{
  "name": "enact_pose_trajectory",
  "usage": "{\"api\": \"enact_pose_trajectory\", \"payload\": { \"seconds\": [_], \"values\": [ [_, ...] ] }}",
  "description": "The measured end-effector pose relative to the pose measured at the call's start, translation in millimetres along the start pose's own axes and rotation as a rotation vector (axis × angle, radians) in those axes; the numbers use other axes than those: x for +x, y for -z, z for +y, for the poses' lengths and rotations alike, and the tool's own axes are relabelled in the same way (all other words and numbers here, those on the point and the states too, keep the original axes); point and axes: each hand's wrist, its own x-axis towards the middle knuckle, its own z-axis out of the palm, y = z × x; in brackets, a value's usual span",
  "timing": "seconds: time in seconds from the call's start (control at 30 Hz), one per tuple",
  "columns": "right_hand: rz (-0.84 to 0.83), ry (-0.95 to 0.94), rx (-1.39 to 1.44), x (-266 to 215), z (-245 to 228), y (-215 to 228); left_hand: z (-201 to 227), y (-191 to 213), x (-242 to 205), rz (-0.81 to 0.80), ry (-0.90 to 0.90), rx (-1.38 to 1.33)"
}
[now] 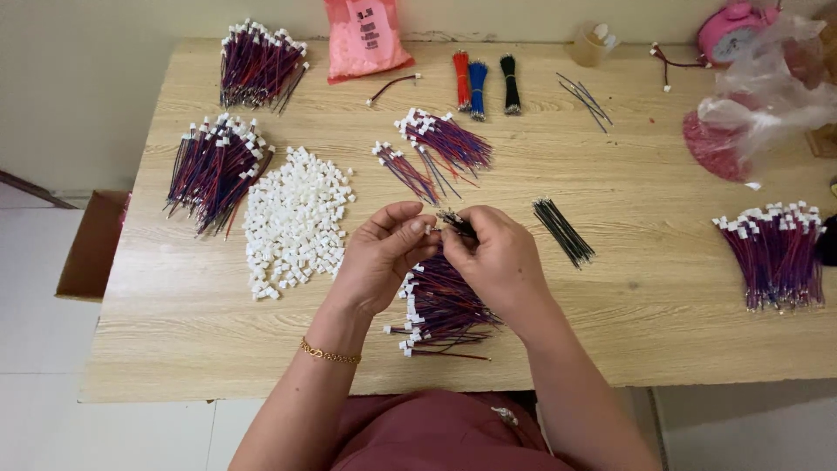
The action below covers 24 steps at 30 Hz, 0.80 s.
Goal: The person assembles wire harnesses by inserting small white plastic connectors onto the ends of thin, colored wires. They pick up individual wires from a pile on the table, slide the connectors onto the wire ends, and place the finished pieces into a growing stack. The process is repeated continuously throughout the video.
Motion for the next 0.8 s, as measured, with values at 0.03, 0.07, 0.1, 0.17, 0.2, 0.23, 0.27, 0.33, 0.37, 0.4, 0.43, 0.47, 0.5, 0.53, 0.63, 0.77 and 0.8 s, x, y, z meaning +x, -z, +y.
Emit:
{"api": "enact_pose_trajectory", "payload": {
  "seconds": [0.03, 0.07, 0.1, 0.17, 0.2, 0.23, 0.27, 0.33, 0.37, 0.4, 0.43, 0.47, 0.5, 0.53, 0.63, 0.77, 0.8],
  "values": [
    [0.0, -0.001, 0.0, -0.5, 1.0, -1.2, -0.3, 0.0, 0.2, 0.0, 0.001, 0.0],
    [0.009, -0.01, -0.002, -1.0, 1.9, -2.5, -0.5, 0.0, 0.4, 0.0, 0.0, 0.003],
    [0.018, -0.017, -0.003, -1.5, 2.8, -3.9, -0.7, 0.1, 0.5, 0.0, -0.001, 0.006],
    [0.012, -0.024, 0.001, -0.5, 5.0, -4.5, -1.2, 0.3, 1.2, -0.001, -0.001, 0.004],
    [0.006, -0.03, 0.005, 0.0, 6.2, -5.0, -1.5, 0.4, 1.6, -0.002, -0.001, 0.002],
    [0.005, -0.031, 0.005, -0.4, 4.7, -4.6, -1.3, -0.9, 1.4, -0.002, 0.001, 0.002],
    [0.003, -0.018, 0.001, -0.8, 3.3, -4.2, -1.1, -2.2, 1.4, 0.013, -0.006, 0.034],
    [-0.002, -0.007, -0.004, -1.7, 3.3, -5.1, -3.1, -3.6, 2.2, 0.029, -0.011, 0.065],
    [-0.008, -0.007, -0.009, -1.8, 4.4, -6.5, -4.7, -3.5, 3.5, 0.039, -0.028, 0.097],
    [-0.015, -0.006, -0.014, -1.8, 5.4, -8.1, -6.3, -3.2, 4.7, 0.048, -0.045, 0.13],
    [-0.017, -0.007, -0.014, -0.5, 5.5, -8.3, -8.8, -1.4, 6.8, 0.05, -0.043, 0.129],
    [-0.032, -0.01, 0.016, 0.9, 5.6, -8.6, -11.4, 0.5, 8.9, 0.051, -0.045, 0.142],
    [-0.047, -0.012, 0.045, 2.1, 5.7, -8.9, -14.2, 2.4, 10.9, 0.052, -0.047, 0.155],
    [-0.05, -0.013, 0.045, 2.2, 10.0, -12.8, -16.6, 5.4, 12.2, 0.054, -0.046, 0.154],
    [-0.089, -0.021, 0.07, 6.0, 14.6, -15.5, -20.2, 9.9, 19.1, 0.062, -0.045, 0.18],
    [-0.145, -0.261, 0.15, 12.0, 7.1, -1.6, -24.1, 18.9, 27.9, 0.128, -0.033, 0.278],
    [-0.118, -0.424, 0.16, 14.8, 7.9, 1.6, -25.9, 23.0, 32.1, 0.15, -0.029, 0.348]
  ]
}}
